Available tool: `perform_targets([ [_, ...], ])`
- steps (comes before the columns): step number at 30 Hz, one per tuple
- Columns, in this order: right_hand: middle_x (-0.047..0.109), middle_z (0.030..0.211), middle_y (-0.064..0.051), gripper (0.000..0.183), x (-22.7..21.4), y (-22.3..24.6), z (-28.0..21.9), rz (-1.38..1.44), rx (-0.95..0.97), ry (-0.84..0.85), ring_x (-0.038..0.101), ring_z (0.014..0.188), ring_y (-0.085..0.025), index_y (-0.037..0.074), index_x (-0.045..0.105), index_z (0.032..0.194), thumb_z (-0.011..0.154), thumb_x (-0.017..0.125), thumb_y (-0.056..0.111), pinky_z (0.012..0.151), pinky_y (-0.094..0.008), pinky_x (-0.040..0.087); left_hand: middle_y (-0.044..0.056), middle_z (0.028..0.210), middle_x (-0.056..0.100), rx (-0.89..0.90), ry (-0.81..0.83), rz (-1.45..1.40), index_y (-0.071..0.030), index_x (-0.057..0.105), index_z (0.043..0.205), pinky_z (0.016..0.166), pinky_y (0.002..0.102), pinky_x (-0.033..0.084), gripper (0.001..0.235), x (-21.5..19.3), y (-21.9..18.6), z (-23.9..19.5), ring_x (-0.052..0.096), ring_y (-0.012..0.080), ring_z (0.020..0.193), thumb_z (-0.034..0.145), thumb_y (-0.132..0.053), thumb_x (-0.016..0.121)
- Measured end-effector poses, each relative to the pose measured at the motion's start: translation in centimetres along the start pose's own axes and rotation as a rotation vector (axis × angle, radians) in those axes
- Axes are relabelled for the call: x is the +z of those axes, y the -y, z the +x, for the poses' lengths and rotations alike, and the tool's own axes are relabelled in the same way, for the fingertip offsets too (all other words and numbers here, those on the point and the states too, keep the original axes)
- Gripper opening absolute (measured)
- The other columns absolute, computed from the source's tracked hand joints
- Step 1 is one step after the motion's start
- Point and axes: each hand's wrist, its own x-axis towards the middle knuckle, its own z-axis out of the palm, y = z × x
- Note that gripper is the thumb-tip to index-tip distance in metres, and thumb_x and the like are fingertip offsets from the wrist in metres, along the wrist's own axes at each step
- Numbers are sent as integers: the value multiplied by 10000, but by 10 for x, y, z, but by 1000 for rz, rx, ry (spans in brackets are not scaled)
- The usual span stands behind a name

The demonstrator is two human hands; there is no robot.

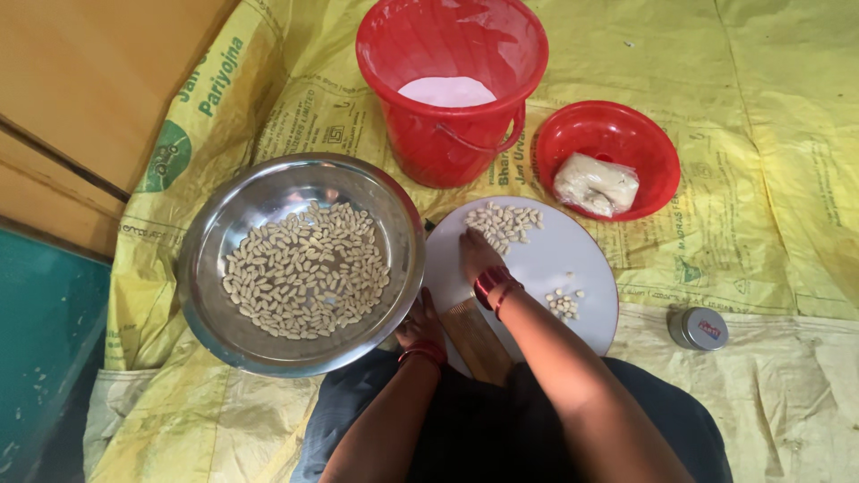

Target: The person sits on a yellow tarp and uses a wooden tool to crack open peanuts, transferring the shelled kernels onto a white plate. The person repeatedly picks peanuts from a metal bowl, cracks them, and places the contents on the plate.

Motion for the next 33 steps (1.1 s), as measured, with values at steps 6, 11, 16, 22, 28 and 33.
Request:
perform_targets([
  [6, 481, 1500, -250, 433, -11, -5, 8, 442, 162, -71, 453, 1391, -388, 18, 557, 1379, 958, 457, 32, 1129, -437, 371, 128, 1697, 94, 22, -200, 56, -260, 138, 1633, 1170, 696, 143, 654, 12, 2, 5, 232, 393, 1531, 1027, -194, 375],
  [11, 680, 1306, -150, 499, -41, -59, -12, 632, 128, 94, 645, 1207, -331, 150, 698, 1285, 843, 540, -20, 1058, -390, 506, 104, 1720, 50, -2, -1, 54, -274, 74, 1642, 1172, 684, 147, 656, 19, 0, 14, 202, 388, 1526, 1043, -217, 337],
  [16, 714, 1204, -132, 481, -47, -99, -72, 466, -21, 137, 654, 1155, -336, 141, 762, 1163, 778, 562, -66, 1033, -397, 509, 84, 1718, 111, -21, -120, 147, -280, 102, 1653, 1196, 646, 168, 613, 27, 2, 19, 231, 352, 1540, 1072, -232, 294],
  [22, 661, 1215, -159, 475, -51, -45, -120, 543, -15, 32, 621, 1139, -365, 65, 718, 1174, 767, 535, -97, 1004, -410, 516, 88, 1720, 84, -5, -40, 70, -282, 117, 1653, 1174, 689, 168, 633, 17, 0, 13, 241, 384, 1525, 1052, -234, 308],
  [28, 612, 1283, -165, 567, -66, -37, -101, 520, 107, -86, 560, 1169, -397, 61, 650, 1285, 758, 535, -114, 1019, -432, 492, 109, 1703, 69, 3, -70, 40, -275, 129, 1639, 1152, 702, 185, 638, 10, 1, 11, 262, 417, 1510, 1039, -222, 340],
  [33, 620, 1272, -194, 587, -62, -61, -95, 517, 169, -208, 561, 1165, -420, 26, 652, 1286, 726, 550, -115, 1009, -446, 483, 141, 1718, 67, -12, -31, 18, -294, 128, 1647, 1151, 665, 225, 680, 7, 1, 8, 295, 443, 1491, 1020, -197, 373],
])
